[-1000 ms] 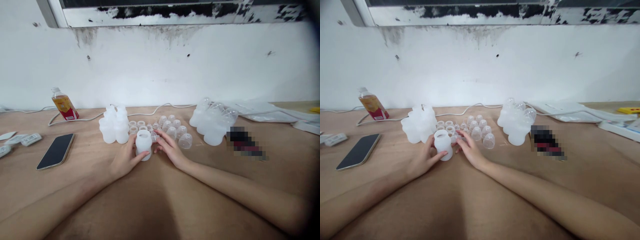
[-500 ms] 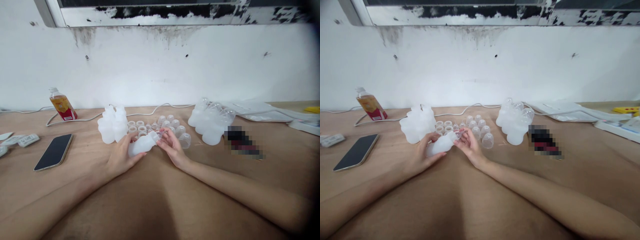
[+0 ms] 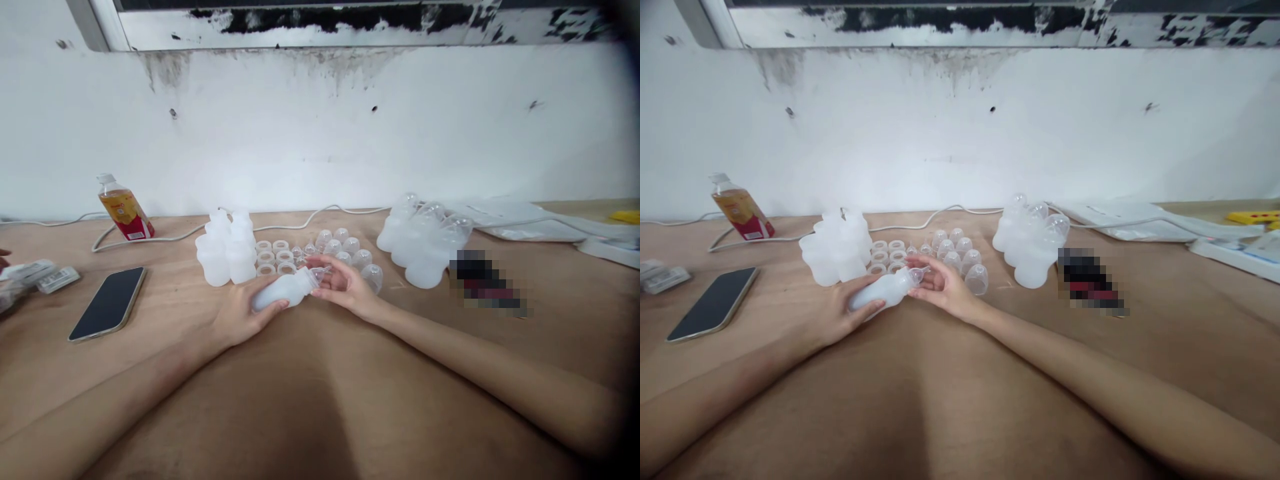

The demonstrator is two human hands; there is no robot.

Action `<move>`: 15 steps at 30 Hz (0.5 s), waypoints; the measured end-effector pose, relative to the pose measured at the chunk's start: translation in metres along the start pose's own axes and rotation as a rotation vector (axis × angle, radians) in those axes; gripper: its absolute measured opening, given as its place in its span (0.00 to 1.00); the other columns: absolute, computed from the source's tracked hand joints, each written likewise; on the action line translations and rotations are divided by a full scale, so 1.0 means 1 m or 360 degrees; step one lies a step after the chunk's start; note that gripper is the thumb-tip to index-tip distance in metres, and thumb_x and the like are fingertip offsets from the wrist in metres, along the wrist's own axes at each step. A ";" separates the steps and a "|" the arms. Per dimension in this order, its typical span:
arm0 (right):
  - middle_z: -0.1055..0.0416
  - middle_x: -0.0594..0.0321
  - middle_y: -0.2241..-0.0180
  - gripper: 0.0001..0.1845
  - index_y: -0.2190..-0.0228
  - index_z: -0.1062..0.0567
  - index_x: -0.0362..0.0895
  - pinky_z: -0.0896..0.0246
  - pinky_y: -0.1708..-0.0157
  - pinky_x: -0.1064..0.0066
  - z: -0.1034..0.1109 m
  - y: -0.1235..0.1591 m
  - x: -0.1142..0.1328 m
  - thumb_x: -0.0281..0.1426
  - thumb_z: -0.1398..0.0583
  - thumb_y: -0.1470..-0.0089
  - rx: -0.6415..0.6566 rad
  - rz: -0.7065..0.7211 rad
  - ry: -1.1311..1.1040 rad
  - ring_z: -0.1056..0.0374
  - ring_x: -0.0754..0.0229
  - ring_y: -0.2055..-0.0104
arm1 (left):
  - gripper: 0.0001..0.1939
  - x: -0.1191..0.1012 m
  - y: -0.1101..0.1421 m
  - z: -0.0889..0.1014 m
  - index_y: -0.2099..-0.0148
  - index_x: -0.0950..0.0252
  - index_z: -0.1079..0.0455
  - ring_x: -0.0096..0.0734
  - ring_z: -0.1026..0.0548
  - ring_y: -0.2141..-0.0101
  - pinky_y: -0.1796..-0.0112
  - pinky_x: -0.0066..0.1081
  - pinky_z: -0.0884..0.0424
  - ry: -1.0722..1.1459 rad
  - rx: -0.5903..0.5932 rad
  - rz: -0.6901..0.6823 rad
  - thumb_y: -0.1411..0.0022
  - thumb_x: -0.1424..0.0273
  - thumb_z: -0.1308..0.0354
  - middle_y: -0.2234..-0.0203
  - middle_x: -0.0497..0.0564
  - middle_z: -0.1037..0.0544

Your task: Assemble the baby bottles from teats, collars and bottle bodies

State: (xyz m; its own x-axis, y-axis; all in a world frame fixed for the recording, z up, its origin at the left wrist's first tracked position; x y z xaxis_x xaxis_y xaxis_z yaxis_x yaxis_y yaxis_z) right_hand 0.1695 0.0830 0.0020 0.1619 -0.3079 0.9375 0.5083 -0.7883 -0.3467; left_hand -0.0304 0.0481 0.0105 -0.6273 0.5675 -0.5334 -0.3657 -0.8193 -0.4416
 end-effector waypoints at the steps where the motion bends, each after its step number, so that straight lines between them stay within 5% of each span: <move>1: 0.39 0.61 0.54 0.25 0.57 0.36 0.49 0.42 0.54 0.62 0.000 0.000 0.000 0.29 0.38 0.60 0.0010 -0.0011 -0.0018 0.37 0.61 0.56 | 0.19 0.000 -0.001 0.000 0.53 0.60 0.36 0.34 0.29 0.63 0.62 0.31 0.34 0.0040 0.0019 0.0017 0.46 0.59 0.50 0.61 0.48 0.27; 10: 0.34 0.60 0.57 0.24 0.58 0.35 0.47 0.42 0.54 0.61 -0.001 0.000 0.009 0.28 0.38 0.61 0.0048 -0.0075 -0.0090 0.37 0.60 0.55 | 0.20 -0.001 -0.004 0.005 0.56 0.64 0.32 0.36 0.29 0.65 0.66 0.31 0.33 0.0507 0.0253 0.0305 0.46 0.58 0.51 0.65 0.49 0.25; 15: 0.35 0.61 0.57 0.22 0.60 0.34 0.46 0.40 0.56 0.64 0.000 -0.001 0.005 0.28 0.37 0.61 0.0021 -0.0072 -0.0009 0.36 0.61 0.57 | 0.19 0.002 -0.003 0.003 0.57 0.63 0.32 0.35 0.29 0.67 0.67 0.32 0.33 0.0416 0.0211 0.0281 0.46 0.58 0.51 0.66 0.49 0.25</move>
State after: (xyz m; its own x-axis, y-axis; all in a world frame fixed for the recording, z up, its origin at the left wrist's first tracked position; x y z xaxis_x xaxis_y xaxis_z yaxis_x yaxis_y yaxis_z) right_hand 0.1697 0.0822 0.0069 0.1432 -0.2692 0.9524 0.5261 -0.7943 -0.3036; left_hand -0.0324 0.0518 0.0128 -0.4978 0.4035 -0.7677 -0.3641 -0.9006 -0.2373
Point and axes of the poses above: each hand's wrist, its own y-axis away from the middle knuckle, its own z-axis out of the back of the hand, x = y × z, the point moved 1 cm from there along -y, towards the middle knuckle
